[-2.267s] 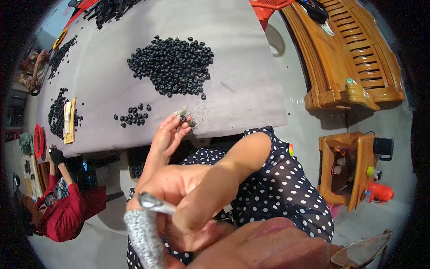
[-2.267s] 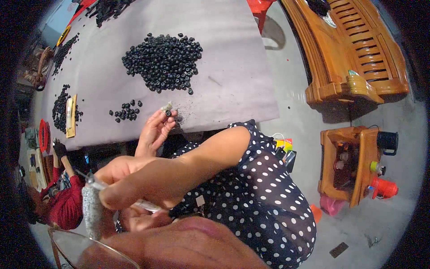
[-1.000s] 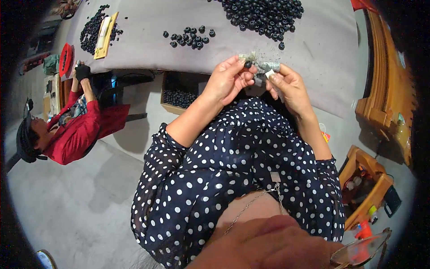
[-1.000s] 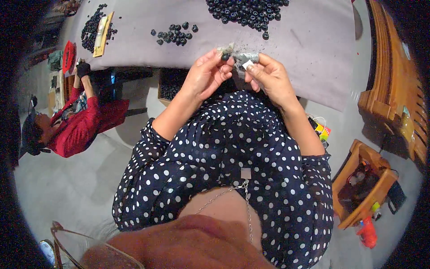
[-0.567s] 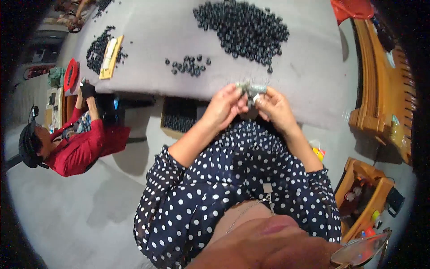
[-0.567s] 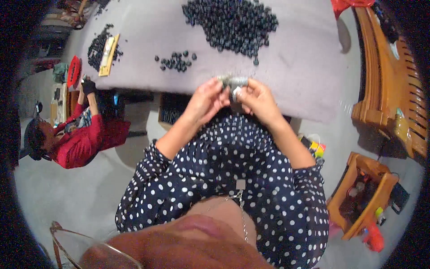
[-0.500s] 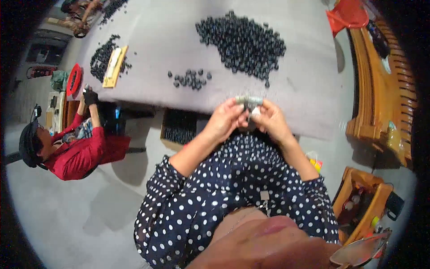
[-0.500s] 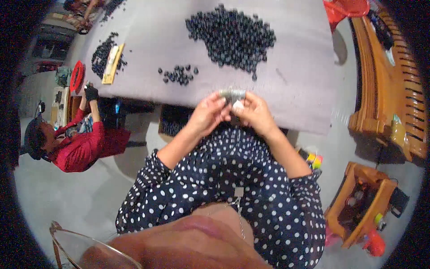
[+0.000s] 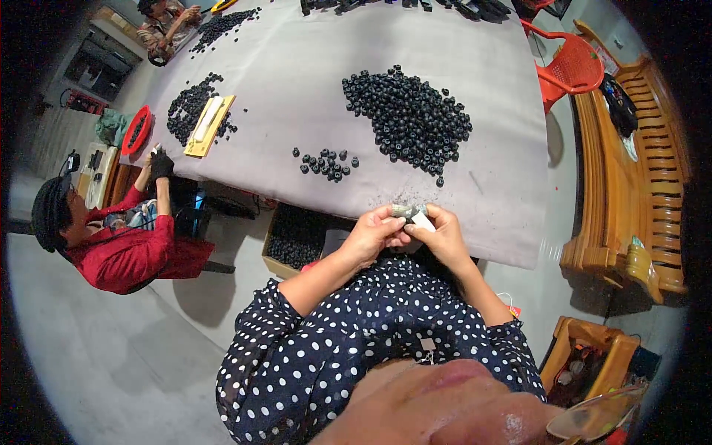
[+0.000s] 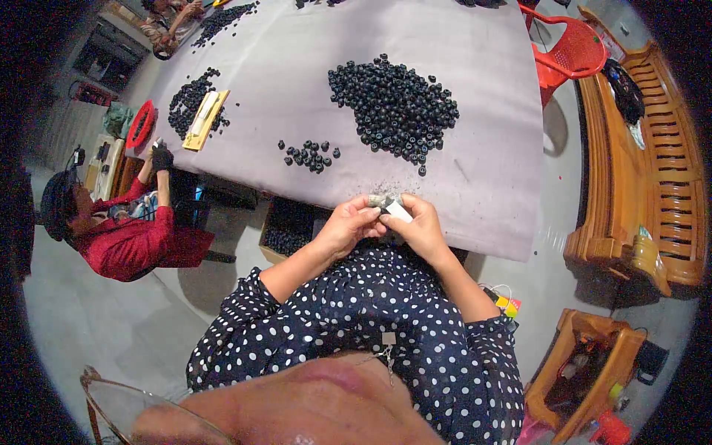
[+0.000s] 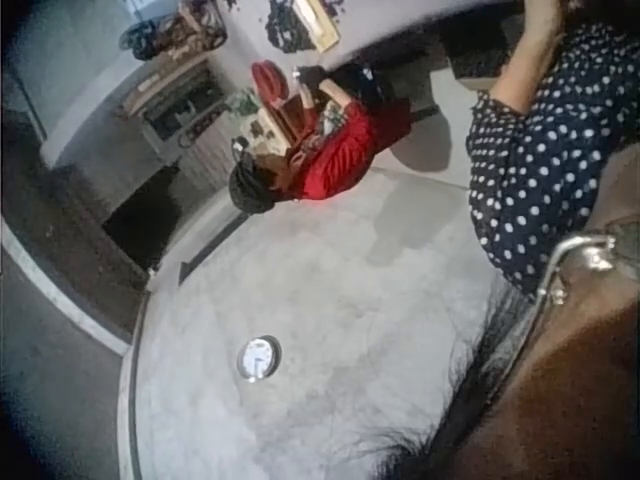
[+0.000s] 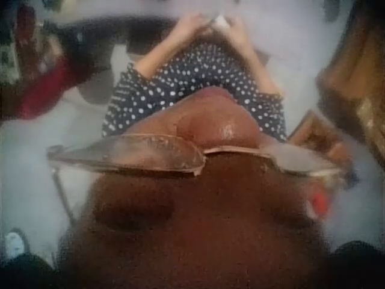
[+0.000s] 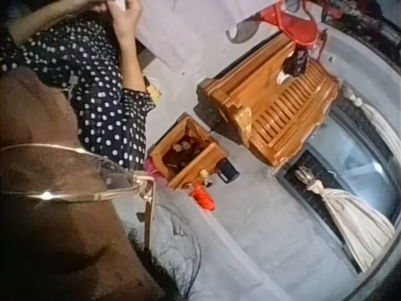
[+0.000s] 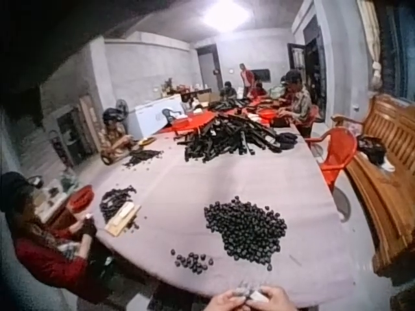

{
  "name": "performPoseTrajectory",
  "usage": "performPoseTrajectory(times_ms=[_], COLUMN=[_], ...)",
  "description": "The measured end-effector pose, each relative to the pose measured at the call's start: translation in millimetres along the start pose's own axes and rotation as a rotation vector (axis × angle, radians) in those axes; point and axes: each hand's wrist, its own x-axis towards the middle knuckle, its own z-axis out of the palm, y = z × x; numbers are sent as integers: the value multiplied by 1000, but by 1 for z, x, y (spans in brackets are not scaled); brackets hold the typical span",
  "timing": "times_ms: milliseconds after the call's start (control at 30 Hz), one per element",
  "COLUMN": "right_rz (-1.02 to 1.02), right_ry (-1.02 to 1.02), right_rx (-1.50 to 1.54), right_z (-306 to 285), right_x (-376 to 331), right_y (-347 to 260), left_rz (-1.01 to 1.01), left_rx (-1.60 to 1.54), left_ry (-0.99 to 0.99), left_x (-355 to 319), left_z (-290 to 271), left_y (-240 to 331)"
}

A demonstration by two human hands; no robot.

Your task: The person sorts small black rubber or plastic components by hand, grouping them on a table.

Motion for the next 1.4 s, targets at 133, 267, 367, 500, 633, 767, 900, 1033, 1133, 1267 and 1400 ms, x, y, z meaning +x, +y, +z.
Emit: performPoseTrajectory(times_ms=[133, 267, 367, 500, 633, 767, 900, 1033, 1133, 1267, 1400], right_rz=[-221, -343, -384, -356, -304, -71, -82, -48, -6, -21, -24], right_ry=[93, 109, 113, 43, -83, -148, -56, -79, -65, -27, -55], right_rx=[-361, -530, -624, -615, -511, -246, -137, 52, 52, 89, 160], right_z=[3, 9, 7, -4, -11, -16, -16, -11, -12, -11, -4], right_x=[-2, -4, -1, 3, 4, 5, 5, -4, -5, -2, -2], right_y=[-7, -20, -20, -22, -22, -15, -21, -32, -21, -10, -12], left_rz=[-21, 2, -3, -116, -200, -216, -88, 3, -30, -35, -45], left_rx=[-2, -77, -132, -195, -247, -310, -401, -440, -436, -459, -493], left_ry=[30, 64, 75, 43, 41, -73, -94, -3, 59, 16, -12], left_x=[-1, 0, 2, -1, -5, 1, 10, 15, 13, 11, 7], left_z=[1, 2, 4, 5, 6, 0, -1, -2, 3, -1, -3], left_y=[0, -9, -12, -6, -6, -11, -1, 22, 26, 22, 16])
